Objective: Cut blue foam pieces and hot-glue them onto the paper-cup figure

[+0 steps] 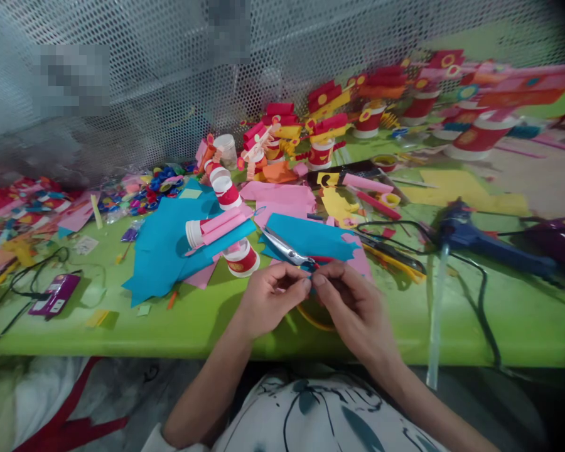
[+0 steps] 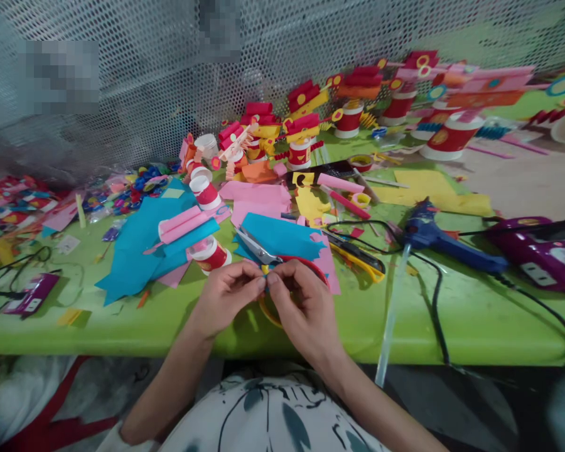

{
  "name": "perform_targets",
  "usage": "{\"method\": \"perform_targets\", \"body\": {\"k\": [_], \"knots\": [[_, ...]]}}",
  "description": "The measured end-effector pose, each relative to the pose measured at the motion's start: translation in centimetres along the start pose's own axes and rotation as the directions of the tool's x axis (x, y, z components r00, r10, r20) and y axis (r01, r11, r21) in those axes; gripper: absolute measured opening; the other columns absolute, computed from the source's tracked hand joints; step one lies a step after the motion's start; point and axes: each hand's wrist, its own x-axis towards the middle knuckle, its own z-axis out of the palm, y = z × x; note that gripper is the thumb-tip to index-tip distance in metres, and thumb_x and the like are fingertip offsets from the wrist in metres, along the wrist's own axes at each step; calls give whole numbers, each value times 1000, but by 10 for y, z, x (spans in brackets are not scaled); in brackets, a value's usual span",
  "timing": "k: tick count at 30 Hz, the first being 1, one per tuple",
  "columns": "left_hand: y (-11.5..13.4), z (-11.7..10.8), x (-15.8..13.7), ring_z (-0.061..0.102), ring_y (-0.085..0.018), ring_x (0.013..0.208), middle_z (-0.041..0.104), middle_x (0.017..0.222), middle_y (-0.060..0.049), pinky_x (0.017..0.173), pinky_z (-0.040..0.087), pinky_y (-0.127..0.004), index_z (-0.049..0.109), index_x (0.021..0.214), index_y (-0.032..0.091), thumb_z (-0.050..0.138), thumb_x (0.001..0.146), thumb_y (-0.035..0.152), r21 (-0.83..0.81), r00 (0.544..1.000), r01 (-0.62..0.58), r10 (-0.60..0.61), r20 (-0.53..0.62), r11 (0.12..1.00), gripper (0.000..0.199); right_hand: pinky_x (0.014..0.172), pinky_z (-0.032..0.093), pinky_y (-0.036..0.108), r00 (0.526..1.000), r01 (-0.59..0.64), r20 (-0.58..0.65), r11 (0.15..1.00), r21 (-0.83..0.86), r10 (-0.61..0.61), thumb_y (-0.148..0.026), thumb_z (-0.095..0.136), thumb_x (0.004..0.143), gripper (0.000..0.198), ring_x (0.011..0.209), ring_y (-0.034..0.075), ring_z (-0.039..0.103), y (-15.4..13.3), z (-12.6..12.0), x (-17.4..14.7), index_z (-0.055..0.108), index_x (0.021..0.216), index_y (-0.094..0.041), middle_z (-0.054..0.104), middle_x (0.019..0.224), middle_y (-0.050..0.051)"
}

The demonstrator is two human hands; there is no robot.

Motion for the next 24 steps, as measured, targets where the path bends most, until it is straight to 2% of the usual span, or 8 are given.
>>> {"method": "perform_targets", "body": {"k": [3, 6, 8, 13, 19, 24], "knots": [[1, 1, -2, 65, -15, 77, 73, 84, -4, 67, 47, -24, 75, 87, 16, 75, 86, 31, 57, 999, 24, -23, -23, 998, 14, 51, 41, 25, 1000, 1, -2, 1000, 11, -1, -37, 63, 99, 22, 59, 13, 52, -1, -1, 0, 64, 84, -22, 58, 69, -2], [1, 1, -4, 64, -14, 76, 73, 85, -4, 67, 47, -24, 76, 89, 17, 75, 87, 32, 32, 999, 41, -40, -32, 999, 15, 52, 43, 25, 1000, 19, -12, 999, 36, -19, -36, 64, 98, 20, 59, 13, 53, -2, -1, 1, 65, 84, -22, 58, 68, -2], [2, 1, -5, 63, -14, 74, 73, 83, -3, 64, 45, -24, 76, 89, 17, 76, 87, 34, 6, 999, 33, -33, -16, 999, 17, 53, 44, 24, 999, 29, -20, 999, 37, -28, -35, 65, 98, 19, 59, 13, 54, -2, 0, 1, 65, 85, -22, 58, 68, -3], [0, -1, -3, 64, -13, 74, 75, 81, -4, 65, 45, -24, 76, 86, 17, 78, 86, 30, 67, 1000, -3, 3, -10, 998, 13, 52, 44, 23, 1000, 25, -14, 999, 34, -25, -35, 65, 98, 20, 60, 12, 54, -1, 0, 0, 66, 84, -22, 60, 69, -2], [0, -1, 0, 66, -13, 68, 72, 73, -2, 67, 52, -25, 75, 81, 16, 84, 81, 31, -121, 996, 70, -75, -38, 990, 17, 52, 49, 24, 998, -24, -59, 997, 69, 28, -39, 64, 100, 18, 60, 12, 59, 0, 0, -1, 71, 99, -23, 65, 78, 0], [-2, -3, 2, 65, -11, 65, 75, 70, -3, 65, 51, -22, 78, 83, 16, 85, 81, 34, -184, 992, 71, -89, -90, 980, 19, 58, 54, 28, 992, -49, -109, 993, 112, 61, -49, 60, 102, 29, 64, 15, 62, 0, 1, -3, 72, 108, -24, 68, 84, 3]]}}
